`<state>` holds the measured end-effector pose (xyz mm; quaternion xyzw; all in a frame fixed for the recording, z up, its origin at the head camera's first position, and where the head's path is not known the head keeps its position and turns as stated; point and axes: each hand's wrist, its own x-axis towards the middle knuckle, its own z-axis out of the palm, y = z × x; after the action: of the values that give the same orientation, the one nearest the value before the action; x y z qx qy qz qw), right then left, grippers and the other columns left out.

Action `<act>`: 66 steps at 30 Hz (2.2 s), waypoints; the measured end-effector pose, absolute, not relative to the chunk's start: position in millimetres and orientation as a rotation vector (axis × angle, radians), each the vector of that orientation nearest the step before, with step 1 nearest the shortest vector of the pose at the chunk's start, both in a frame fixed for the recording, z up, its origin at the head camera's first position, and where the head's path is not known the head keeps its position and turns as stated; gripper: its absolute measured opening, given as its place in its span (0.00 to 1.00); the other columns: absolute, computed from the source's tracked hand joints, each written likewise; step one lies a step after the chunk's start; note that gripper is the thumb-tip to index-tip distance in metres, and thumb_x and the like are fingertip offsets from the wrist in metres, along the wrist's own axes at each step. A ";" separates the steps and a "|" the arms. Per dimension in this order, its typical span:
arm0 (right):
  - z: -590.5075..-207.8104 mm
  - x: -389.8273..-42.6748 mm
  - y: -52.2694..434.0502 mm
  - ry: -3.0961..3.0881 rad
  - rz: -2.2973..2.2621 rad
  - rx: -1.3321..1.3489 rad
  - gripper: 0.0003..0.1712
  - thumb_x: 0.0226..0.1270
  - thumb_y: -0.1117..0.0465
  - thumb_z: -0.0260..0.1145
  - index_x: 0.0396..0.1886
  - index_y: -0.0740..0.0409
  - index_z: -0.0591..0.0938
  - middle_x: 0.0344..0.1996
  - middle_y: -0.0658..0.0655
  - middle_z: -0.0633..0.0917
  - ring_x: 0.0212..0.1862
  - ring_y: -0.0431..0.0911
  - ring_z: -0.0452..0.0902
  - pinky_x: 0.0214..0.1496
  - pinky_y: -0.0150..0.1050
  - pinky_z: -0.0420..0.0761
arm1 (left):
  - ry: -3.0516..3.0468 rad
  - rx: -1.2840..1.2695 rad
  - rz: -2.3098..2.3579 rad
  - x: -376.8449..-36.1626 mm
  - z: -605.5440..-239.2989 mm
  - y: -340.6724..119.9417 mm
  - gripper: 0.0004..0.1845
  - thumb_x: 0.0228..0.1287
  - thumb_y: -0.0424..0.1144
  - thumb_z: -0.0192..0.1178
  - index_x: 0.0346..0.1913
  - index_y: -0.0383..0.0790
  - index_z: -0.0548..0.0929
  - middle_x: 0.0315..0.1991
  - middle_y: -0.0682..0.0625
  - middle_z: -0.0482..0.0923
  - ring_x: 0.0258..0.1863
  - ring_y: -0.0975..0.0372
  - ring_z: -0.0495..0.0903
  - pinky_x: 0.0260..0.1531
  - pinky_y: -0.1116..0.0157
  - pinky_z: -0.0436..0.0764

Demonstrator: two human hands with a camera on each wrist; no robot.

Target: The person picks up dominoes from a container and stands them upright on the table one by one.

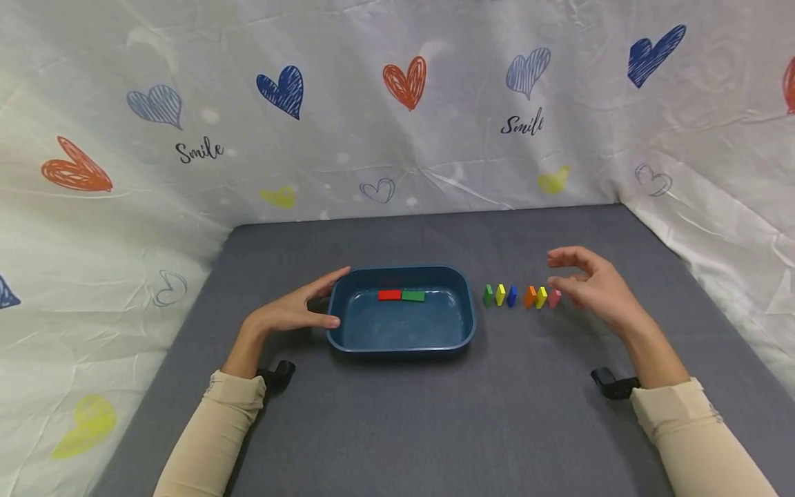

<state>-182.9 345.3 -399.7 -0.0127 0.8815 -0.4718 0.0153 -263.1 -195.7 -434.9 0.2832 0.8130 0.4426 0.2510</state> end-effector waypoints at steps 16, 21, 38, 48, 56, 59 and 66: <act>-371.9 -209.2 219.0 2.569 -1.614 -0.580 0.21 0.73 0.63 0.67 0.62 0.60 0.77 0.55 0.48 0.81 0.42 0.43 0.82 0.35 0.35 0.83 | 2.215 0.749 1.200 -262.4 -434.3 -198.2 0.53 0.62 0.51 0.72 0.81 0.70 0.48 0.83 0.62 0.43 0.82 0.45 0.49 0.73 0.32 0.57; -384.2 -218.0 192.1 2.473 -1.591 -0.590 0.20 0.72 0.65 0.67 0.61 0.59 0.78 0.60 0.61 0.80 0.51 0.47 0.83 0.43 0.38 0.85 | 2.214 0.747 1.194 -262.5 -433.1 -196.5 0.53 0.62 0.52 0.72 0.82 0.68 0.48 0.83 0.62 0.42 0.82 0.45 0.48 0.73 0.32 0.55; -419.2 -239.8 139.9 2.512 -1.261 -0.716 0.19 0.67 0.72 0.65 0.58 0.63 0.81 0.59 0.63 0.83 0.61 0.58 0.79 0.62 0.56 0.80 | 2.220 0.741 1.181 -263.2 -433.6 -195.9 0.54 0.61 0.54 0.72 0.82 0.68 0.47 0.83 0.63 0.43 0.82 0.47 0.49 0.74 0.33 0.56; -423.0 -241.8 139.3 2.527 -1.222 -0.709 0.19 0.66 0.71 0.65 0.57 0.63 0.81 0.57 0.63 0.84 0.60 0.57 0.80 0.62 0.55 0.80 | 2.231 0.722 1.174 -263.8 -432.7 -195.4 0.51 0.60 0.55 0.73 0.78 0.81 0.49 0.83 0.63 0.43 0.82 0.48 0.49 0.74 0.34 0.56; -421.9 -235.8 141.2 2.387 -1.301 -0.627 0.20 0.67 0.72 0.65 0.59 0.64 0.79 0.59 0.66 0.82 0.60 0.59 0.80 0.42 0.43 0.86 | 2.238 0.724 1.170 -264.4 -434.3 -196.3 0.52 0.60 0.55 0.73 0.79 0.78 0.49 0.83 0.64 0.43 0.82 0.48 0.50 0.74 0.33 0.56; -421.8 -233.3 142.1 2.343 -1.335 -0.620 0.20 0.68 0.72 0.64 0.59 0.65 0.78 0.60 0.68 0.81 0.61 0.60 0.79 0.42 0.43 0.87 | 2.235 0.726 1.173 -264.4 -433.7 -196.9 0.53 0.60 0.55 0.73 0.81 0.73 0.48 0.83 0.64 0.43 0.82 0.47 0.50 0.74 0.33 0.56; -418.7 -232.8 135.3 2.354 -1.405 -0.608 0.20 0.69 0.67 0.69 0.59 0.63 0.79 0.57 0.66 0.84 0.54 0.56 0.83 0.42 0.48 0.88 | 2.226 0.730 1.176 -264.5 -433.6 -197.5 0.54 0.61 0.55 0.72 0.82 0.67 0.47 0.83 0.63 0.43 0.82 0.47 0.50 0.73 0.33 0.56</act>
<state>-232.8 135.3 -418.7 -0.2136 0.8268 -0.4933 0.1660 -264.5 -197.5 -433.6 0.2692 0.8206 0.4336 0.2572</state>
